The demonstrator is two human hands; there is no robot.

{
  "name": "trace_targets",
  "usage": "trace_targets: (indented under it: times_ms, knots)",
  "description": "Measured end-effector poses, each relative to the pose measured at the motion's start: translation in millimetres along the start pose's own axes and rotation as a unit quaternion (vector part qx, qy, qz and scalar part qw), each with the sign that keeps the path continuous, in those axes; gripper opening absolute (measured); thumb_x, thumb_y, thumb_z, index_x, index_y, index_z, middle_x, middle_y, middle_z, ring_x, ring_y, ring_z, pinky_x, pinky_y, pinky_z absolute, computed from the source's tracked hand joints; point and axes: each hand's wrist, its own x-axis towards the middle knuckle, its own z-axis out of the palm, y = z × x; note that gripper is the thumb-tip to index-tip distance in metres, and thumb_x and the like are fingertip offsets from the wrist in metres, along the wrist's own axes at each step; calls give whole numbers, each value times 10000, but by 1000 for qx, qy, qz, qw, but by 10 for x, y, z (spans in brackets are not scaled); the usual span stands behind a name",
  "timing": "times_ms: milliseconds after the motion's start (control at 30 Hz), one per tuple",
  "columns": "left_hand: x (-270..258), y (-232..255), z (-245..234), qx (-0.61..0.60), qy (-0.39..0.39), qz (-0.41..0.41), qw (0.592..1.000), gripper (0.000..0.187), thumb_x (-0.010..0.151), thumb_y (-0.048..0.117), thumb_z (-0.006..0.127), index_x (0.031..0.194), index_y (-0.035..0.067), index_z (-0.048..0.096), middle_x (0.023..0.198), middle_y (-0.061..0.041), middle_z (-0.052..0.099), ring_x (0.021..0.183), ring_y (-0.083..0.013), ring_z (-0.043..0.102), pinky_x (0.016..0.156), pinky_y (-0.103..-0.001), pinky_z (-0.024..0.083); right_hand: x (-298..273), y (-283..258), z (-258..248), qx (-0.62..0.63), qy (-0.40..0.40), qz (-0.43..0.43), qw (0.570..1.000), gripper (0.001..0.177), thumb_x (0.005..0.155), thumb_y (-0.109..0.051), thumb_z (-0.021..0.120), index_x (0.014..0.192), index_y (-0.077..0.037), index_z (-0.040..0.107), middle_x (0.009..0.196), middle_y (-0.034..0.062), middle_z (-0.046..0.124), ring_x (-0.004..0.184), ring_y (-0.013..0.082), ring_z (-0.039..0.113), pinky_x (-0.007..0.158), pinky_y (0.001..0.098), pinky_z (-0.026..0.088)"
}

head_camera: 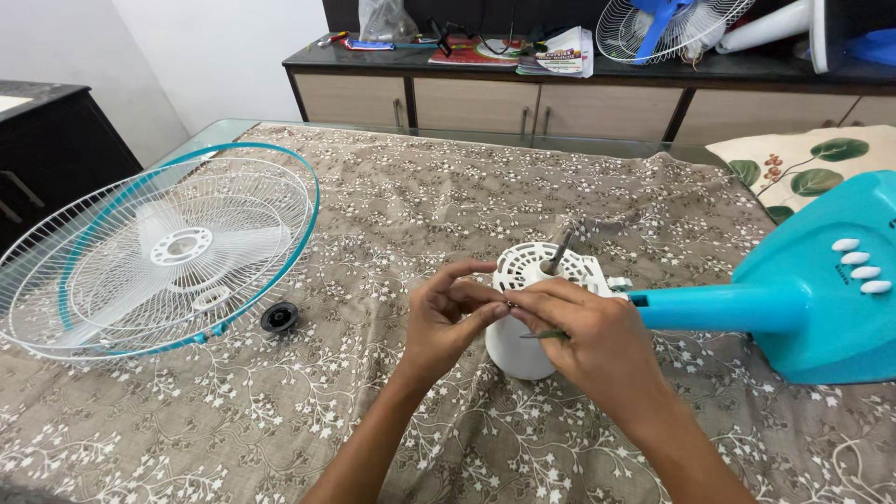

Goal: The person uses a screwdriver to tighten a screw on the rear motor housing of a disassembled electric fan. The fan cage and blades are visible on the table, but the person works only on the motor housing throughout the clip.

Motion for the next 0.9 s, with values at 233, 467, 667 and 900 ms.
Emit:
trace_targets:
  times_ms: [233, 467, 667, 900]
  knots:
    - [-39, -77, 11, 155, 13, 63, 986, 535, 852, 203, 883, 1317, 39, 674, 1069, -148, 772, 952, -182, 712, 791, -290, 566, -21, 109, -172, 26, 44, -44, 998, 216, 815, -144, 796, 1029, -122, 785, 962, 44, 785, 766, 153, 760, 630, 293, 596]
    - [-51, -202, 280, 227, 14, 15, 974, 1304, 627, 509, 934, 1607, 18, 229, 1493, -222, 465, 1380, -319, 522, 985, -416, 587, 261, 485, -671, -88, -74, 174, 978, 217, 802, -242, 813, 1006, -177, 846, 925, 0, 839, 537, 206, 654, 461, 353, 500]
    - [-80, -279, 324, 277, -28, 37, 960, 1284, 647, 454, 945, 1613, -56, 270, 1423, -240, 640, 1313, -325, 672, 1157, -454, 544, 404, 730, -646, -55, -121, 5, 991, 199, 780, -276, 821, 901, -119, 835, 821, 81, 797, 649, 224, 709, 648, 370, 547]
    - [-93, -352, 321, 245, -35, 47, 968, 1282, 672, 429, 941, 1620, -71, 237, 1423, -257, 622, 1330, -365, 658, 1158, -472, 480, 421, 746, -567, -13, -163, 77, 983, 248, 754, -297, 828, 949, -144, 841, 824, 63, 796, 686, 235, 735, 654, 383, 567]
